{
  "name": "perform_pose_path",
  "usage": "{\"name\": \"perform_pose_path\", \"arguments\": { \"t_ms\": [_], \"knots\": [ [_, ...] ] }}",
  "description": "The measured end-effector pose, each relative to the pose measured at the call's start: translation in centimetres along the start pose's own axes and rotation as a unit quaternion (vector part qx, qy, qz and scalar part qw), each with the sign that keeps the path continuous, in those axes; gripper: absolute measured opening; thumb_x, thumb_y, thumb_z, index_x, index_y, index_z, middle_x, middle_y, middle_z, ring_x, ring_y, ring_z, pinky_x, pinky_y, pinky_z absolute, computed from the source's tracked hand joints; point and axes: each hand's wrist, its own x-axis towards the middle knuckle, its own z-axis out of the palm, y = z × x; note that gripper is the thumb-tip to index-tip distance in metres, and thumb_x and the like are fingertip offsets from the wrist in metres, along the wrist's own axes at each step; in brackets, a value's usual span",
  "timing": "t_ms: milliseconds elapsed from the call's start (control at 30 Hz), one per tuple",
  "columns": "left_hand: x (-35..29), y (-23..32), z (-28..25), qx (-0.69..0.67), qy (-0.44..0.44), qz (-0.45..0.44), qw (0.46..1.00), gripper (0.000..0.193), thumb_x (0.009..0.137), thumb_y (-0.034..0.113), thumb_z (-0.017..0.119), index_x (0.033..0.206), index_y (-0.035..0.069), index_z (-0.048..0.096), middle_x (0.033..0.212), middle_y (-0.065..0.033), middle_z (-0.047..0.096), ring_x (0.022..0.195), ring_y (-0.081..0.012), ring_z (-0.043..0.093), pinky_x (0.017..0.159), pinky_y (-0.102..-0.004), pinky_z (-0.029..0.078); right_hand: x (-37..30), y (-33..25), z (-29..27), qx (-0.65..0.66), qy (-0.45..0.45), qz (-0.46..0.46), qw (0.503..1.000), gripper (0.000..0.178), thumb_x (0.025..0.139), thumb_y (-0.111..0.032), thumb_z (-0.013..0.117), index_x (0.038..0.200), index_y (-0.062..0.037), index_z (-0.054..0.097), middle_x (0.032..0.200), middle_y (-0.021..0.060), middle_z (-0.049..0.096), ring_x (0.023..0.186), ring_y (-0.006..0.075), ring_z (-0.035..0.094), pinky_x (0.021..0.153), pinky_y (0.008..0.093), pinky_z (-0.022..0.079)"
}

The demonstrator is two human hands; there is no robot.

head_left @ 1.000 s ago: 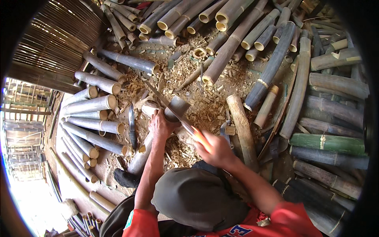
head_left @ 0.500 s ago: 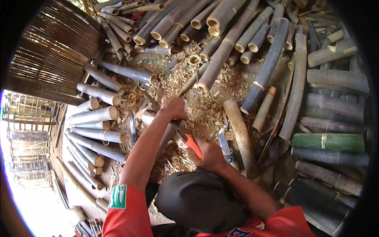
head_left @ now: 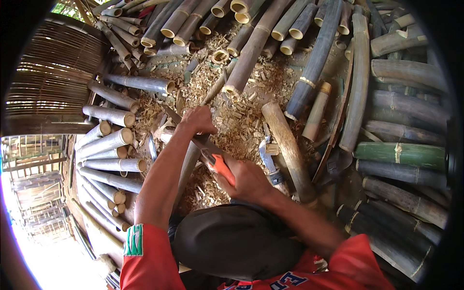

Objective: The person cuts a bamboo pole with a hand saw, uses a knife to carve a hole and smooth edges, and fits bamboo segments together by hand.

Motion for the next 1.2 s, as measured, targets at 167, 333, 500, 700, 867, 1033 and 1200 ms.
{"name": "perform_pose_path", "arguments": {
  "t_ms": [167,333,500,700,867,1033,1200],
  "knots": [
    [-0.9,-2.2,2.0,-0.005,0.01,0.001,1.0,0.04,0.058,0.037,0.085,0.075,0.002,0.077,0.078,-0.0197,0.075,0.077,-0.035,0.073,0.077,-0.0462,0.06,-12.9,0.4,-6.9,0.047,0.015,-0.06,0.997,0.065,0.098,-0.027,0.072,0.155,-0.0056,0.05,0.125,0.0227,0.072,0.102,0.0393,0.075,0.081,0.0453,0.062],
    [-0.4,1.1,-0.9,0.001,-0.003,0.018,1.0,0.041,0.062,0.034,0.086,0.078,-0.002,0.077,0.09,-0.0238,0.077,0.083,-0.036,0.076,0.08,-0.0467,0.063,-3.5,1.5,-2.0,-0.002,0.019,-0.056,0.998,0.053,0.097,-0.033,0.071,0.14,-0.0038,0.061,0.104,0.0206,0.076,0.088,0.0407,0.076,0.075,0.0479,0.062],
    [0.4,-1.0,-0.1,-0.017,0.021,0.022,0.999,0.036,0.058,0.034,0.085,0.071,0.002,0.076,0.071,-0.0174,0.073,0.066,-0.0319,0.071,0.068,-0.0446,0.059,-0.3,0.1,0.5,0.013,-0.004,-0.044,0.999,0.059,0.097,-0.035,0.07,0.139,0.0043,0.057,0.097,0.0267,0.073,0.082,0.0459,0.073,0.072,0.0509,0.06],
    [1.0,-2.2,1.6,-0.039,-0.019,0.042,0.998,0.038,0.056,0.036,0.087,0.068,0.002,0.074,0.061,-0.0134,0.066,0.055,-0.0262,0.061,0.059,-0.0434,0.052,-15.7,2.7,-7.4,0.035,0.001,-0.03,0.999,0.063,0.095,-0.025,0.073,0.149,0.0003,0.053,0.127,0.0277,0.07,0.102,0.0419,0.075,0.085,0.0439,0.062],
    [0.3,-1.3,1.2,-0.028,0.051,0.062,0.996,0.039,0.055,0.036,0.086,0.069,0.001,0.074,0.064,-0.0172,0.067,0.059,-0.03,0.065,0.062,-0.0453,0.054,-2.7,2.6,-1.2,0.046,0.047,-0.037,0.997,0.051,0.096,-0.034,0.069,0.136,-0.0025,0.063,0.084,0.0249,0.071,0.074,0.0435,0.072,0.066,0.0516,0.057],
    [-0.2,-2.5,1.2,-0.024,0.051,0.05,0.997,0.044,0.058,0.038,0.087,0.078,0.001,0.078,0.074,-0.019,0.073,0.07,-0.0333,0.071,0.07,-0.046,0.057,-2.2,1.0,-0.2,0.017,0.023,-0.019,0.999,0.053,0.095,-0.034,0.068,0.137,-0.003,0.06,0.083,0.0255,0.071,0.076,0.046,0.072,0.07,0.0548,0.057],
    [-0.3,-0.7,0.0,-0.026,-0.005,0.032,0.999,0.05,0.058,0.043,0.088,0.086,0.002,0.08,0.087,-0.0201,0.076,0.082,-0.0345,0.074,0.077,-0.0448,0.059,-1.9,1.4,-0.3,0.019,0.026,-0.025,0.999,0.055,0.095,-0.035,0.069,0.138,-0.0032,0.058,0.086,0.0263,0.072,0.077,0.0469,0.072,0.071,0.0546,0.058]
  ]
}}
